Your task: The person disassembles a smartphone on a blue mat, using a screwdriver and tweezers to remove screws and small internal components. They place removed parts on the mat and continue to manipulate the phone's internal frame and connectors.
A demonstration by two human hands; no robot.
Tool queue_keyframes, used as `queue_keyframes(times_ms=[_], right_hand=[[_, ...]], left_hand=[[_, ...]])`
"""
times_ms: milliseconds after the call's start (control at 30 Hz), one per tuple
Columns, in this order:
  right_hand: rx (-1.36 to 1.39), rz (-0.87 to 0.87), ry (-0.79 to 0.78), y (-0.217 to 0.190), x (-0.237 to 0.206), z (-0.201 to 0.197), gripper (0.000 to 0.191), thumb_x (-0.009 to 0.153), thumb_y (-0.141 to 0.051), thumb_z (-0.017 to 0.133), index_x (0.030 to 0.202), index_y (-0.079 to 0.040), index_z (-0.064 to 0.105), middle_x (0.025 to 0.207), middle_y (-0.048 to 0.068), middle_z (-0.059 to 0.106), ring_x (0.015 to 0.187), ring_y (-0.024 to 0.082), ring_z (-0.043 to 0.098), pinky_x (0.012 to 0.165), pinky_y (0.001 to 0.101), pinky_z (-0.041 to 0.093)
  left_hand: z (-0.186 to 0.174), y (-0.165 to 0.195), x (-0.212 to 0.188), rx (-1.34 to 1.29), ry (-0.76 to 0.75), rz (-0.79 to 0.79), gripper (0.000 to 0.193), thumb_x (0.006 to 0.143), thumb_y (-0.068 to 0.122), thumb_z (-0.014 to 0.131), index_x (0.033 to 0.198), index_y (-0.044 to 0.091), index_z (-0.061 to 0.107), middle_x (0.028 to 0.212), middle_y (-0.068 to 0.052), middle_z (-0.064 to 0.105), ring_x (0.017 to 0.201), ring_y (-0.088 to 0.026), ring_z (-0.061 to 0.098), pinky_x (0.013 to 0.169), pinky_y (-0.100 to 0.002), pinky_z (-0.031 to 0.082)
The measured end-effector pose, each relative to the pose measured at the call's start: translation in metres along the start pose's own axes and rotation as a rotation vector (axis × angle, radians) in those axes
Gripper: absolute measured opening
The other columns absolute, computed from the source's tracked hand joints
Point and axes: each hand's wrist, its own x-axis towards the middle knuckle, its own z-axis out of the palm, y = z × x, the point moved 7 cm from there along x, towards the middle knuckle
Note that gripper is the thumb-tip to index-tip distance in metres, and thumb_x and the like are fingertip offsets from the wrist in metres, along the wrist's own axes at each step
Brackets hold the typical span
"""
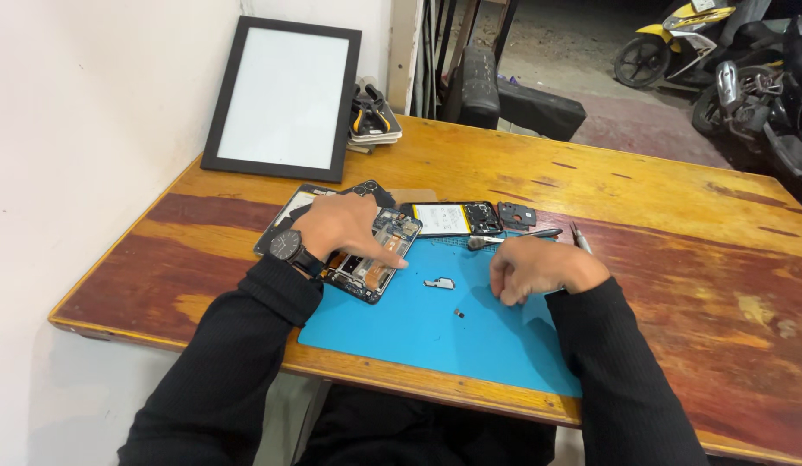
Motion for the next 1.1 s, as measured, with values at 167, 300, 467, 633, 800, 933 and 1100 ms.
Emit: queue_keyframes(times_ms=[167, 300, 467, 633, 800, 933, 1100], right_hand=[[-0.061, -0.207, 0.204, 0.003, 0.004, -0.018, 0.022, 0.074, -0.007, 0.073, 0.095, -0.003, 0.079, 0.09, 0.009, 0.08, 0.086, 0.021, 0.075, 0.079, 0.0328, 0.057], [-0.055, -0.221, 0.311, 0.006, 0.012, -0.025, 0.023, 0.085, -0.011, 0.068, 0.105, -0.006, 0.077, 0.095, 0.009, 0.079, 0.088, 0.021, 0.075, 0.081, 0.0347, 0.057], [-0.012, -0.251, 0.525, -0.006, 0.004, -0.04, 0.018, 0.09, -0.011, 0.066, 0.103, -0.004, 0.076, 0.095, 0.012, 0.078, 0.086, 0.024, 0.073, 0.079, 0.0373, 0.056], [0.171, -0.253, 0.576, -0.018, -0.005, -0.044, 0.018, 0.091, -0.006, 0.064, 0.107, -0.003, 0.07, 0.094, 0.013, 0.078, 0.081, 0.025, 0.074, 0.074, 0.0358, 0.058], [0.137, -0.43, 0.719, -0.037, -0.016, -0.05, 0.02, 0.089, -0.003, 0.063, 0.108, -0.002, 0.071, 0.094, 0.015, 0.076, 0.085, 0.024, 0.074, 0.075, 0.0348, 0.058], [0.128, -0.363, 0.729, -0.036, -0.016, -0.051, 0.017, 0.093, -0.009, 0.064, 0.107, -0.003, 0.072, 0.091, 0.015, 0.076, 0.08, 0.026, 0.073, 0.072, 0.0374, 0.055], [0.109, -0.418, 0.795, -0.039, -0.023, -0.057, 0.018, 0.092, -0.009, 0.066, 0.107, -0.001, 0.07, 0.089, 0.016, 0.075, 0.078, 0.026, 0.072, 0.07, 0.0375, 0.055]], left_hand=[[0.003, 0.004, 0.006, 0.074, 0.025, -0.01, 0.096, 0.058, 0.08, 0.075, 0.119, 0.006, 0.07, 0.098, -0.017, 0.076, 0.092, -0.033, 0.075, 0.078, -0.042, 0.06], [0.007, 0.007, 0.009, 0.09, 0.071, 0.004, 0.082, 0.063, 0.075, 0.075, 0.093, -0.001, 0.079, 0.086, -0.017, 0.076, 0.08, -0.034, 0.076, 0.071, -0.042, 0.06], [0.003, 0.009, 0.01, 0.089, 0.157, 0.009, 0.074, 0.058, 0.063, 0.081, 0.096, 0.0, 0.077, 0.098, -0.02, 0.073, 0.088, -0.037, 0.072, 0.074, -0.044, 0.058], [-0.002, 0.018, 0.007, 0.039, 0.273, 0.081, 0.085, 0.053, 0.06, 0.088, 0.107, -0.004, 0.071, 0.102, -0.022, 0.07, 0.093, -0.04, 0.068, 0.075, -0.048, 0.056], [0.001, 0.018, 0.005, -0.081, 0.182, 0.021, 0.076, 0.055, 0.059, 0.083, 0.101, 0.0, 0.076, 0.095, -0.018, 0.075, 0.087, -0.035, 0.073, 0.076, -0.046, 0.058], [-0.009, 0.013, 0.005, -0.174, 0.289, 0.026, 0.074, 0.054, 0.06, 0.083, 0.106, 0.007, 0.077, 0.091, -0.017, 0.073, 0.081, -0.035, 0.072, 0.071, -0.045, 0.058], [-0.004, -0.011, 0.025, -0.424, 0.344, -0.02, 0.076, 0.06, 0.064, 0.078, 0.099, 0.0, 0.077, 0.087, -0.016, 0.077, 0.078, -0.03, 0.076, 0.069, -0.038, 0.058]])
